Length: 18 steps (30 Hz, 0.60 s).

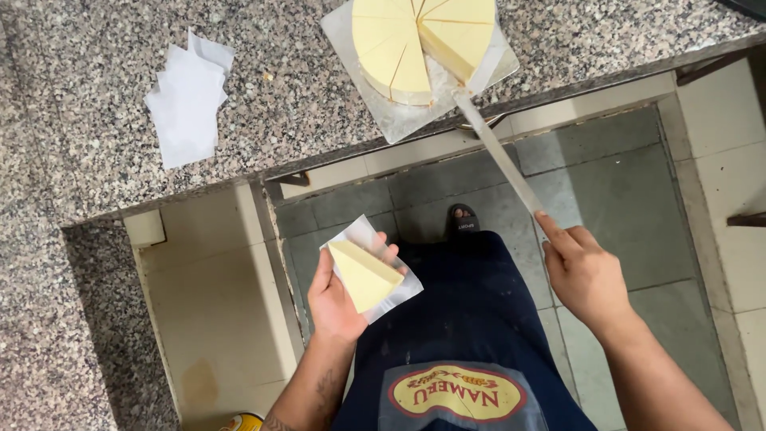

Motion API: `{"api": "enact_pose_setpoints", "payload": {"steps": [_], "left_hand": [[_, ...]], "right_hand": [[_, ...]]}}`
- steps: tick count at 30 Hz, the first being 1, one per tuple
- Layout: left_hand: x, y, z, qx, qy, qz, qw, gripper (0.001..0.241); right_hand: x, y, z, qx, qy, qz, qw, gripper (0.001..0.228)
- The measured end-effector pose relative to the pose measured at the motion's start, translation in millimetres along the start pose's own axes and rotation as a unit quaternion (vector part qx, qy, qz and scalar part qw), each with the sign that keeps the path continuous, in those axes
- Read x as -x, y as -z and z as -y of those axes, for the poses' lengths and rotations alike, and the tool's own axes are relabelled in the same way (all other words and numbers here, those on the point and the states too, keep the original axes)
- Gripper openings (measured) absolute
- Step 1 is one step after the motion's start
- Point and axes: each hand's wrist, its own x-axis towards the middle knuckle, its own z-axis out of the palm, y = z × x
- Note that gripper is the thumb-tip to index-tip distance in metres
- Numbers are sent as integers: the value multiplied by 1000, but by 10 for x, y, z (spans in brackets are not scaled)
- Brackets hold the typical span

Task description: The person lifts a slice of cake from a round cake on the counter using a knife, places the slice on a sheet of parchment paper, folds the paper around the slice, and sets the wrapped slice back on the tray, repeating this for several slices.

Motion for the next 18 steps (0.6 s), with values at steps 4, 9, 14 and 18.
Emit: {"api": "enact_pose_setpoints", "payload": {"steps": [4,9,14,18], "left_hand": [[-4,9,17,-4,-4,-1,1000,59],[-27,8,48,-12,-2,-1,1000,62],[-38,-15,80,-9,-1,0,1000,63],[-37,5,78,8,-7,12,1000,61]], "right_hand": [[51,-11,-85,-103,-63,56,991,49],[20,-328,-400,-436,-215,170,857,53],[-89,-479,-521,-541,-266,192,775,56],[55,-291,-569,-554,-301,204,749,57]]}}
